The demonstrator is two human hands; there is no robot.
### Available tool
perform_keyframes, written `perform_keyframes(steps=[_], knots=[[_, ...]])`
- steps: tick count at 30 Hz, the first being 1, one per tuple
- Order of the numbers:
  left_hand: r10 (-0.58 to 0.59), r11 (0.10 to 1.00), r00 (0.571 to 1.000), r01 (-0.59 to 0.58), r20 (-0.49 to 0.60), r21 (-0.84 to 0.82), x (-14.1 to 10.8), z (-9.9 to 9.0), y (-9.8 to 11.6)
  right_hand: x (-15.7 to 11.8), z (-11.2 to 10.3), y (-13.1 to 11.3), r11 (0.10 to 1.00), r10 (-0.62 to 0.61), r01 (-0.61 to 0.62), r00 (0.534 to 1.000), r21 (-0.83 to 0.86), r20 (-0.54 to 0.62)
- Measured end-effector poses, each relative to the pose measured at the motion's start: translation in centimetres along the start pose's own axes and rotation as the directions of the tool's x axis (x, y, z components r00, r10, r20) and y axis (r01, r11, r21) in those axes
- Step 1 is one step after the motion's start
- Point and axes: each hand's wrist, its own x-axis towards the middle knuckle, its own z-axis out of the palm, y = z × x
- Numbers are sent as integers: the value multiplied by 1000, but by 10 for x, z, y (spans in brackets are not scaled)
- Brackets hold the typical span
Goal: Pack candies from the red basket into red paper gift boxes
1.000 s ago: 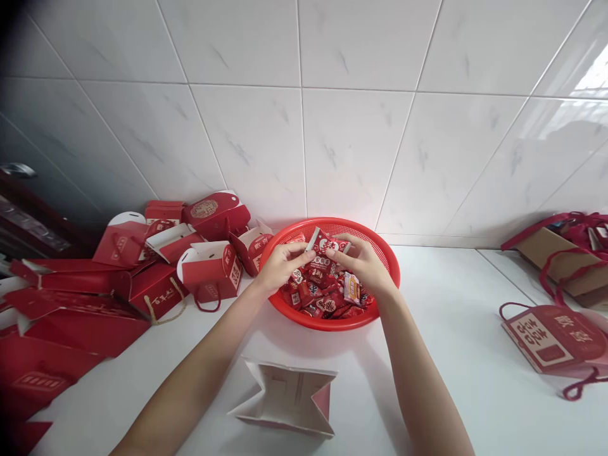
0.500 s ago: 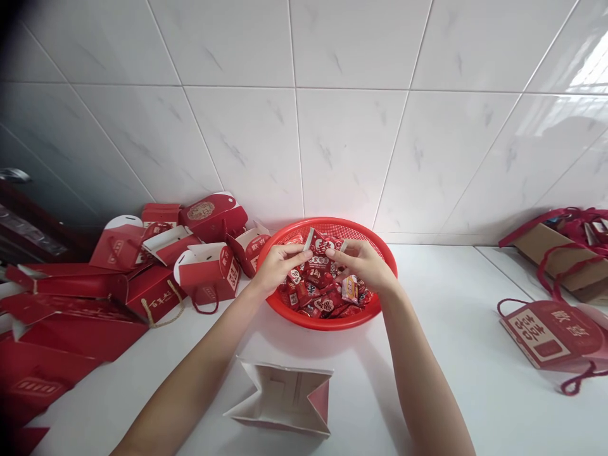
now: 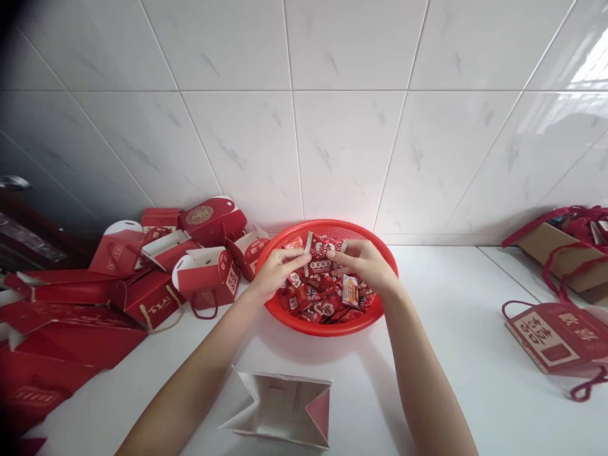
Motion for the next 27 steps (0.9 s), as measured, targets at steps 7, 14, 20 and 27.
perform_keyframes(steps=[7, 14, 20, 27], knots=[[-41, 999, 996, 42, -74, 4, 3, -1, -4, 0, 0, -4, 1000, -13, 12, 998, -11, -61], [-53, 999, 997, 53, -58, -6, 3, -2, -6, 2, 0, -5, 1000, -13, 12, 998, -15, -60], [-23, 999, 1000, 22, -14, -42, 2, 0, -2, 7, 6, -4, 999, -33, 33, 998, -11, -60], [-39, 994, 998, 44, 43, -100, -1, 3, 4, 9, 9, -2, 999, -45, 45, 999, -30, -16]])
